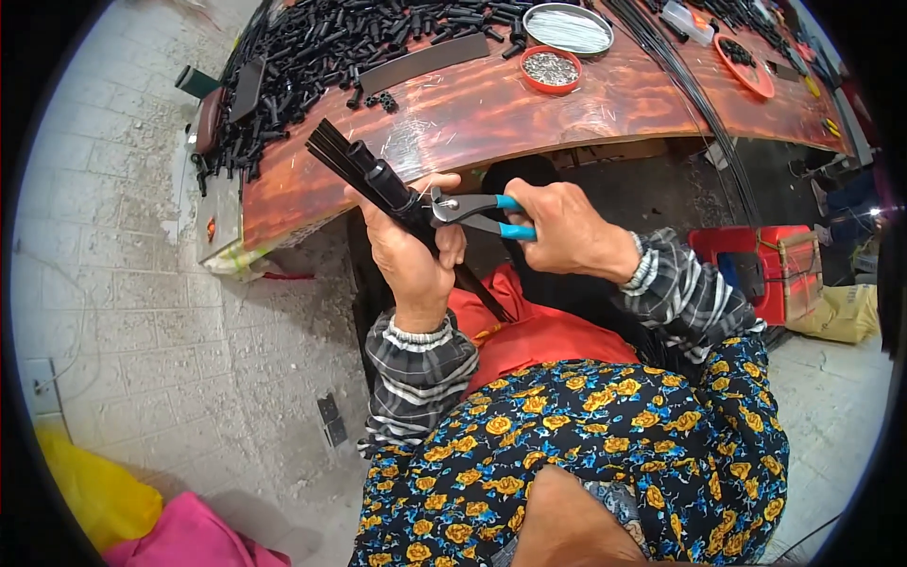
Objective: Assembling components and trimming bundles of black electronic cables at a factory workstation.
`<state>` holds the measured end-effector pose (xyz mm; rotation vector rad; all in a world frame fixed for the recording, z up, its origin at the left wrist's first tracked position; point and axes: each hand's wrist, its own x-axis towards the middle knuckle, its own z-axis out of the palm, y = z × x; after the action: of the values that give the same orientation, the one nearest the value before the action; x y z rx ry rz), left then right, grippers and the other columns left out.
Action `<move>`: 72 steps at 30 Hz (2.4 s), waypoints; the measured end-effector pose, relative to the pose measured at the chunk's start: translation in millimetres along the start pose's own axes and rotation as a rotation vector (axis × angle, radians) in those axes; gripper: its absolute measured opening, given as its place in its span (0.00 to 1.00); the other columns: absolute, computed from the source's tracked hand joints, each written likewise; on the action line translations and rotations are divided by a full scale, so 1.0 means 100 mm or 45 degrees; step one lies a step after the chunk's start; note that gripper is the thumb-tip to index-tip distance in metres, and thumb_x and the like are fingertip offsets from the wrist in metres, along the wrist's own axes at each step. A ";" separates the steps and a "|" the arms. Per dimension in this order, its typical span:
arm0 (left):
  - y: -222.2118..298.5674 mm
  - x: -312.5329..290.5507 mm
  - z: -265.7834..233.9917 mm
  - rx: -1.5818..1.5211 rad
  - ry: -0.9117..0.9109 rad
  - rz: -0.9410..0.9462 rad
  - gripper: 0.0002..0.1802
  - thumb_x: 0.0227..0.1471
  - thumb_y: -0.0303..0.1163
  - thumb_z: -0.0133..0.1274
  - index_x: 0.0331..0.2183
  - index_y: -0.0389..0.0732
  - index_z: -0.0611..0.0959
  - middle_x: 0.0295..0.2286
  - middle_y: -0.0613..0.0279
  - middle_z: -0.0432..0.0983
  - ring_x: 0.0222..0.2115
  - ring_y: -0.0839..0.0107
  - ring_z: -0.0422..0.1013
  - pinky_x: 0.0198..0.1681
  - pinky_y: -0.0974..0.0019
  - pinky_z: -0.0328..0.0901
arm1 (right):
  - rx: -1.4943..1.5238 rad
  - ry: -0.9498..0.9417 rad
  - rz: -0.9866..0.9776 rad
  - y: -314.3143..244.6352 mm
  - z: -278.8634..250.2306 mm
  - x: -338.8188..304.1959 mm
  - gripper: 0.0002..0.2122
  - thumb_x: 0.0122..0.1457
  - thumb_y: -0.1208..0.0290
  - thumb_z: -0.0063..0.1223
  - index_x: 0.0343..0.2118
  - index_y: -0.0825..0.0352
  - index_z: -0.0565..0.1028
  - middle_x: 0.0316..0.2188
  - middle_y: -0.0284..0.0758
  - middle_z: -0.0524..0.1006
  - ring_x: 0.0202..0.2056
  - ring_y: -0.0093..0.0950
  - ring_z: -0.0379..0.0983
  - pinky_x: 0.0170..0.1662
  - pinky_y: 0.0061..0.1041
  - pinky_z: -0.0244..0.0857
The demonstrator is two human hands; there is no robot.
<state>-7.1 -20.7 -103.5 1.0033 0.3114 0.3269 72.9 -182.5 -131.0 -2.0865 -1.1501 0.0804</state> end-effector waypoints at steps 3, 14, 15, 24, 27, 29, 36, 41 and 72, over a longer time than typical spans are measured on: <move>0.00 -0.01 -0.03 0.019 0.035 -0.002 0.50 0.54 0.71 0.24 0.31 0.31 0.81 0.06 0.68 0.58 0.06 0.78 0.53 0.10 0.74 0.51 | 0.255 -0.011 -0.003 0.03 0.18 0.00 0.08 0.44 0.80 0.52 0.26 0.69 0.66 0.17 0.45 0.71 0.23 0.47 0.71 0.22 0.37 0.61; 0.03 -0.06 -0.04 0.034 -0.101 0.054 0.49 0.54 0.70 0.24 0.38 0.29 0.78 0.07 0.70 0.55 0.06 0.78 0.51 0.10 0.74 0.50 | -0.077 -0.423 -0.045 -0.10 -0.50 0.21 0.12 0.45 0.77 0.55 0.32 0.69 0.66 0.19 0.46 0.72 0.27 0.51 0.70 0.28 0.43 0.60; 0.05 -0.08 -0.04 0.050 -0.126 0.065 0.47 0.56 0.67 0.24 0.39 0.28 0.76 0.07 0.71 0.54 0.06 0.77 0.50 0.10 0.73 0.50 | -0.151 -0.456 -0.080 -0.16 -0.59 0.25 0.13 0.44 0.77 0.56 0.33 0.70 0.66 0.20 0.47 0.72 0.28 0.51 0.70 0.30 0.44 0.61; 0.03 -0.03 0.07 0.131 0.010 0.017 0.50 0.53 0.72 0.24 0.37 0.30 0.79 0.06 0.70 0.56 0.06 0.79 0.52 0.10 0.74 0.50 | -0.613 -0.370 -0.406 -0.24 -0.92 0.47 0.06 0.41 0.80 0.50 0.24 0.73 0.69 0.18 0.48 0.72 0.26 0.48 0.72 0.28 0.42 0.65; 0.03 0.00 0.08 0.094 -0.020 0.007 0.50 0.53 0.72 0.24 0.37 0.31 0.79 0.07 0.70 0.56 0.06 0.79 0.52 0.10 0.74 0.51 | -0.677 -0.258 -0.397 -0.30 -0.86 0.40 0.06 0.41 0.80 0.51 0.25 0.73 0.68 0.18 0.47 0.72 0.25 0.47 0.73 0.28 0.41 0.66; 0.02 0.03 0.03 0.122 -0.009 0.050 0.50 0.52 0.72 0.24 0.38 0.32 0.79 0.07 0.70 0.56 0.06 0.79 0.52 0.10 0.74 0.51 | -0.696 -0.184 -0.402 -0.28 -0.72 0.34 0.07 0.41 0.80 0.51 0.25 0.73 0.67 0.19 0.47 0.72 0.25 0.46 0.73 0.27 0.41 0.66; 0.00 0.04 -0.04 0.073 -0.045 0.227 0.50 0.49 0.74 0.28 0.50 0.35 0.70 0.10 0.70 0.58 0.07 0.79 0.52 0.11 0.74 0.51 | 0.126 -0.293 -0.055 -0.01 -0.09 0.18 0.06 0.49 0.74 0.50 0.27 0.71 0.69 0.14 0.46 0.71 0.22 0.46 0.72 0.26 0.44 0.62; 0.02 -0.01 -0.14 0.024 -0.146 0.313 0.50 0.48 0.74 0.29 0.53 0.37 0.65 0.10 0.69 0.58 0.07 0.79 0.52 0.12 0.73 0.52 | -0.158 0.031 -0.111 -0.09 -0.07 0.14 0.07 0.50 0.71 0.53 0.27 0.68 0.69 0.13 0.45 0.70 0.20 0.46 0.71 0.25 0.43 0.63; -0.02 -0.07 -0.13 -0.008 -0.044 0.247 0.49 0.47 0.74 0.33 0.47 0.35 0.72 0.10 0.70 0.59 0.07 0.81 0.54 0.11 0.76 0.51 | -0.221 -0.052 -0.649 0.06 -0.68 0.63 0.19 0.44 0.69 0.66 0.41 0.64 0.73 0.24 0.38 0.74 0.24 0.36 0.74 0.25 0.29 0.66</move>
<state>-18.5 -14.9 -110.5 1.0339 0.1817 0.4857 141.0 -176.2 -68.1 -1.8768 -1.7298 -0.2267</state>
